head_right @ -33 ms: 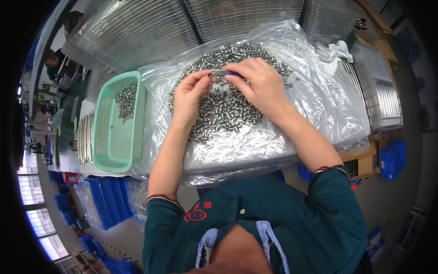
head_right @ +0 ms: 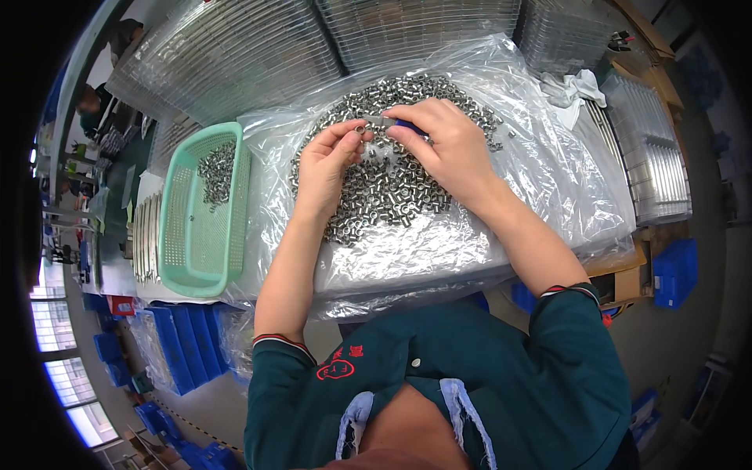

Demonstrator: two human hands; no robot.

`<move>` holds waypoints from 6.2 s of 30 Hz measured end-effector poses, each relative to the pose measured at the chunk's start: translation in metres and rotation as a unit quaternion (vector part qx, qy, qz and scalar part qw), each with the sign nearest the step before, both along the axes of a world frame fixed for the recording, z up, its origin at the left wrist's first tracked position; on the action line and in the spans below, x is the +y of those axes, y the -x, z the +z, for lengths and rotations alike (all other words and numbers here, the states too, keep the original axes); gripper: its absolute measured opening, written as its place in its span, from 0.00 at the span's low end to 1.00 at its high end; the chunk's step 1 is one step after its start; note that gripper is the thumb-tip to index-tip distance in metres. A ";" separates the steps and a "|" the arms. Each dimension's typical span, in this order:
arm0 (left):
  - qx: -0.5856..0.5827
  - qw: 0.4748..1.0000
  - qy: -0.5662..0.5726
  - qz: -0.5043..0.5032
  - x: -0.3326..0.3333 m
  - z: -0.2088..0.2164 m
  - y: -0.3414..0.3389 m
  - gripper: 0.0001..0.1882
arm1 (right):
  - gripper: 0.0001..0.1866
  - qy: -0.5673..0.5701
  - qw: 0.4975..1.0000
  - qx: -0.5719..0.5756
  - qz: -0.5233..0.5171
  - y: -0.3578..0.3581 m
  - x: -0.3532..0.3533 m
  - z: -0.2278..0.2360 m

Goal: Using pliers to clip or trim small metal hardware components at a manufacturing workstation.

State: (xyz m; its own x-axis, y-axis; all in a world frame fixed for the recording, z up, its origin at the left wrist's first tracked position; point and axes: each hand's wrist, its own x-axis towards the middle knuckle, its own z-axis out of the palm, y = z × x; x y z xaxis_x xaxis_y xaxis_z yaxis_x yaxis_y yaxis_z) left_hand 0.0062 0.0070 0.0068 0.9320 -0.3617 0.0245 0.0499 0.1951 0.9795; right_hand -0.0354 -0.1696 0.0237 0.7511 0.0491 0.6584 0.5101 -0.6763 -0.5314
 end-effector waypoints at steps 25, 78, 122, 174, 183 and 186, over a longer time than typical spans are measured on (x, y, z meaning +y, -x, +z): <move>-0.258 0.958 -0.123 0.024 -0.009 -0.003 0.009 0.08 | 0.09 -0.628 0.548 0.507 0.221 0.000 0.008 -0.016; -0.357 0.916 -0.169 0.077 -0.009 0.000 0.013 0.11 | 0.07 -0.630 0.540 0.507 0.233 0.001 0.007 -0.014; -0.406 0.890 -0.178 0.109 -0.011 -0.003 0.013 0.09 | 0.09 -0.630 0.524 0.510 0.262 -0.001 0.005 -0.015; -0.357 0.762 -0.535 0.072 0.009 -0.018 -0.024 0.08 | 0.18 -0.669 0.538 0.451 0.244 -0.003 0.002 -0.011; -0.481 0.816 -0.284 0.148 -0.002 0.002 -0.006 0.14 | 0.13 -0.603 0.579 0.498 0.229 -0.001 0.005 -0.010; -0.512 0.814 -0.235 0.139 -0.007 0.001 0.004 0.18 | 0.10 -0.620 0.550 0.510 0.229 -0.001 0.005 -0.017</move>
